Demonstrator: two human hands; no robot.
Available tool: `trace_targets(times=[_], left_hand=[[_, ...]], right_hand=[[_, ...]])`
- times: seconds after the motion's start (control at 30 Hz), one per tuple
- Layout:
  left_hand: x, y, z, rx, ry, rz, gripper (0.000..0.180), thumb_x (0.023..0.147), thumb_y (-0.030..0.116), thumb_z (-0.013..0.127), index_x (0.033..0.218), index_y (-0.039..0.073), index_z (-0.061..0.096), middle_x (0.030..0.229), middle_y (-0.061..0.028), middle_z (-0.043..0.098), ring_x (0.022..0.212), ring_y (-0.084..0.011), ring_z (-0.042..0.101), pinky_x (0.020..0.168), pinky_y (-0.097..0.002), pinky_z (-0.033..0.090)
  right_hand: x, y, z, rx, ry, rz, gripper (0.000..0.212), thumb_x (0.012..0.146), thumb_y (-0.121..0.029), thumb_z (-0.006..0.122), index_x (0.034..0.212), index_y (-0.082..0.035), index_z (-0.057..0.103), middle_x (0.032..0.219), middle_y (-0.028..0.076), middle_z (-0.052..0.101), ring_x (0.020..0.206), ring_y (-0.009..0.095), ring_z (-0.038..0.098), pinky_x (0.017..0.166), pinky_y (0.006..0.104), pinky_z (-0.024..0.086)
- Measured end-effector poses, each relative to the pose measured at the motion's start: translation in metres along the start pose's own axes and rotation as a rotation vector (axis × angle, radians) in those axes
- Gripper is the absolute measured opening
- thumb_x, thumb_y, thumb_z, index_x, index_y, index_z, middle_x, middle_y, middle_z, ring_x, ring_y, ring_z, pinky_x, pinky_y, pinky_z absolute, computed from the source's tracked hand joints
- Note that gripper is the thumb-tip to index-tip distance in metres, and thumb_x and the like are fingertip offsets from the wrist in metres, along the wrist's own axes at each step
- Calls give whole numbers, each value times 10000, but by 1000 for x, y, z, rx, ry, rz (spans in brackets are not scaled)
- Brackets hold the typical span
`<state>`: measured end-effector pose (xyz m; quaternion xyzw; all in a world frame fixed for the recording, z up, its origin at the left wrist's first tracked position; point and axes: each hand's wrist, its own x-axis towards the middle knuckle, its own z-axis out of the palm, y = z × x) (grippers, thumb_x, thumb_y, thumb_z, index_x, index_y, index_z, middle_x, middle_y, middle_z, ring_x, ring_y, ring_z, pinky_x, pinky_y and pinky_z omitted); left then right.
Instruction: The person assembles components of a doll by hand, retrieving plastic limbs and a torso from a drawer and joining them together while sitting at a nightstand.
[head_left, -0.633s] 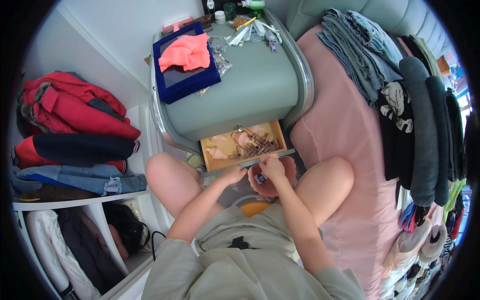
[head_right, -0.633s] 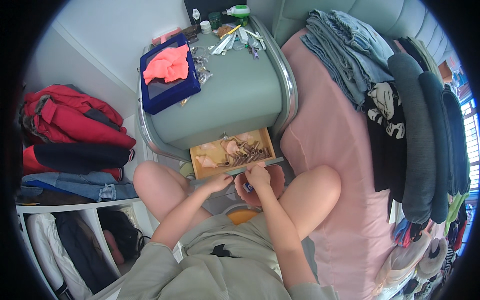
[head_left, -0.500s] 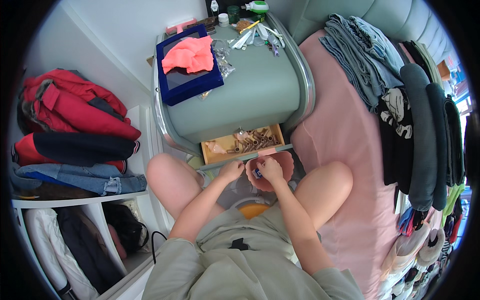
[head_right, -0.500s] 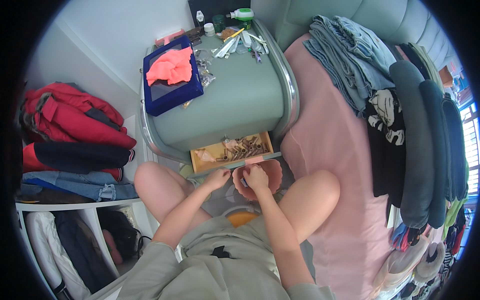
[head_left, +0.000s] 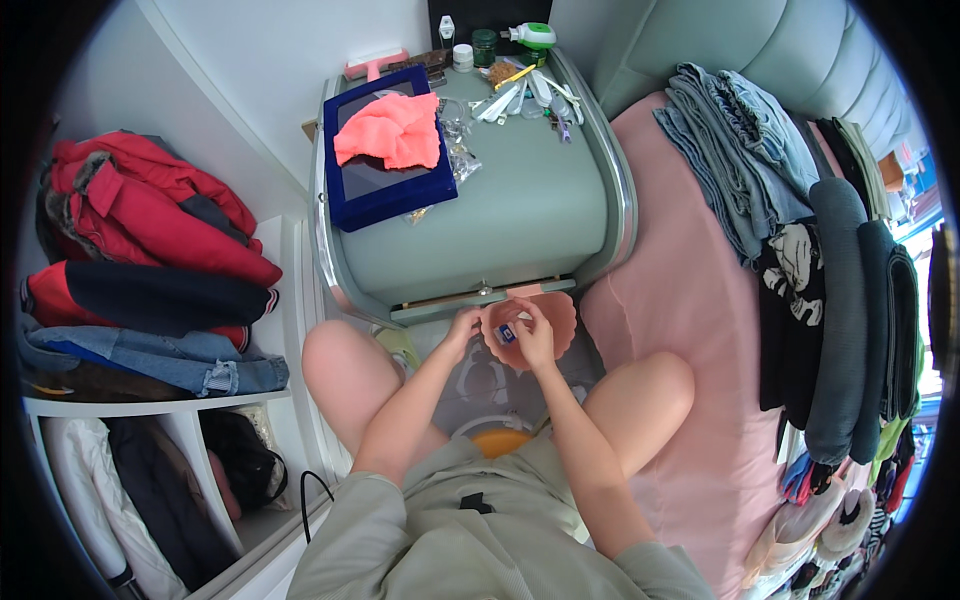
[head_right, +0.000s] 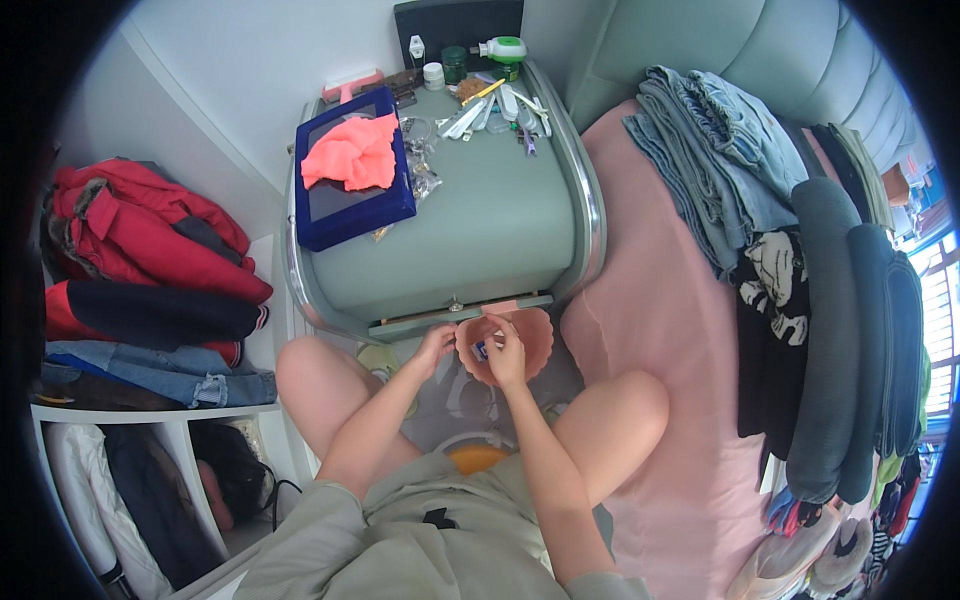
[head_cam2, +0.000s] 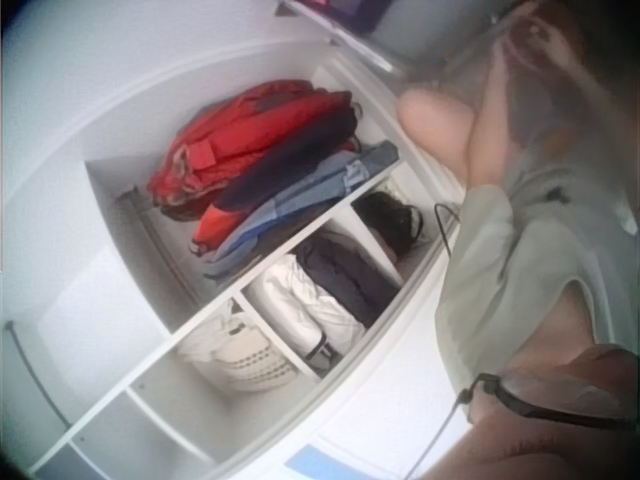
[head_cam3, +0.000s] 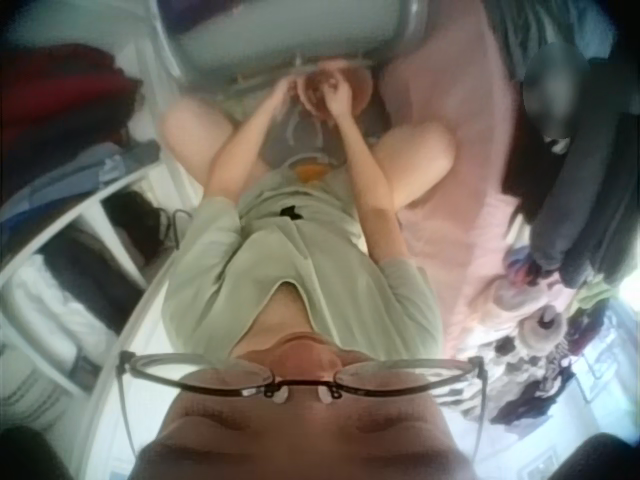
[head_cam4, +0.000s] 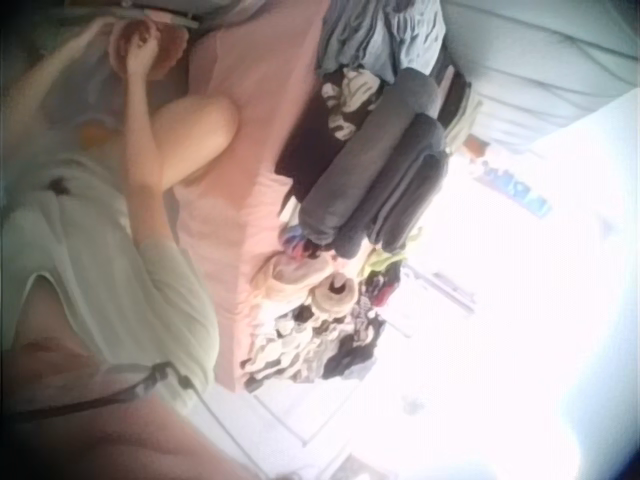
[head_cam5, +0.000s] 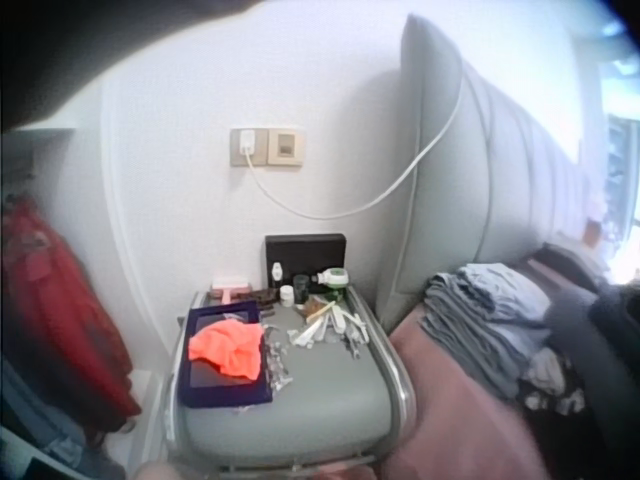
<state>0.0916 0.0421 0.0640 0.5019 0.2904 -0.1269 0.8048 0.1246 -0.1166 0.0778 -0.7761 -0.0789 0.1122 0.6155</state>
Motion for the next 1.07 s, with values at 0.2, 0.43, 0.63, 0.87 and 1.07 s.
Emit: trace_targets(times=[0.2, 0.43, 0.63, 0.87, 1.07], left_hand=[[17, 7, 4, -231, 125, 68, 200, 766, 135, 492, 957, 77, 507, 911, -34, 577, 889, -152, 545, 793, -295, 403], [11, -4, 22, -130, 342, 189, 396, 776, 65, 459, 1161, 12, 389, 1076, -115, 504, 993, -187, 494, 858, -308, 395], [-32, 4, 49, 345, 622, 584, 511, 765, 6, 454, 1253, 26, 301, 1208, -189, 395, 1118, -336, 400, 942, -389, 330], [-99, 41, 61, 824, 567, 985, 539, 679, -45, 461, 1207, 36, 388, 1226, -164, 366, 1123, -364, 363, 957, -414, 287], [-131, 41, 53, 1269, 452, 1091, 509, 701, 7, 483, 1201, 67, 411, 1224, -143, 379, 1135, -348, 353, 975, -447, 261]], right_hand=[[6, -26, 7, 90, -102, -66, 368, 776, -41, 490, 1142, -78, 510, 1022, 99, 580, 868, 191, 611, 709, 280, 495], [22, -61, 21, -223, -146, -459, 363, 776, -50, 487, 1136, -87, 510, 1009, 119, 571, 795, 277, 602, 734, 340, 468], [30, -83, 22, -394, -259, -198, 254, 758, -65, 482, 992, -79, 580, 942, 148, 589, 796, 313, 583, 712, 392, 459], [13, -80, 12, -545, -239, -254, 215, 751, -106, 508, 940, -129, 606, 856, 124, 610, 760, 312, 588, 677, 408, 463], [-25, -76, -6, -763, -372, -182, 259, 718, -136, 566, 958, -202, 637, 842, 114, 635, 790, 268, 615, 697, 361, 490]])
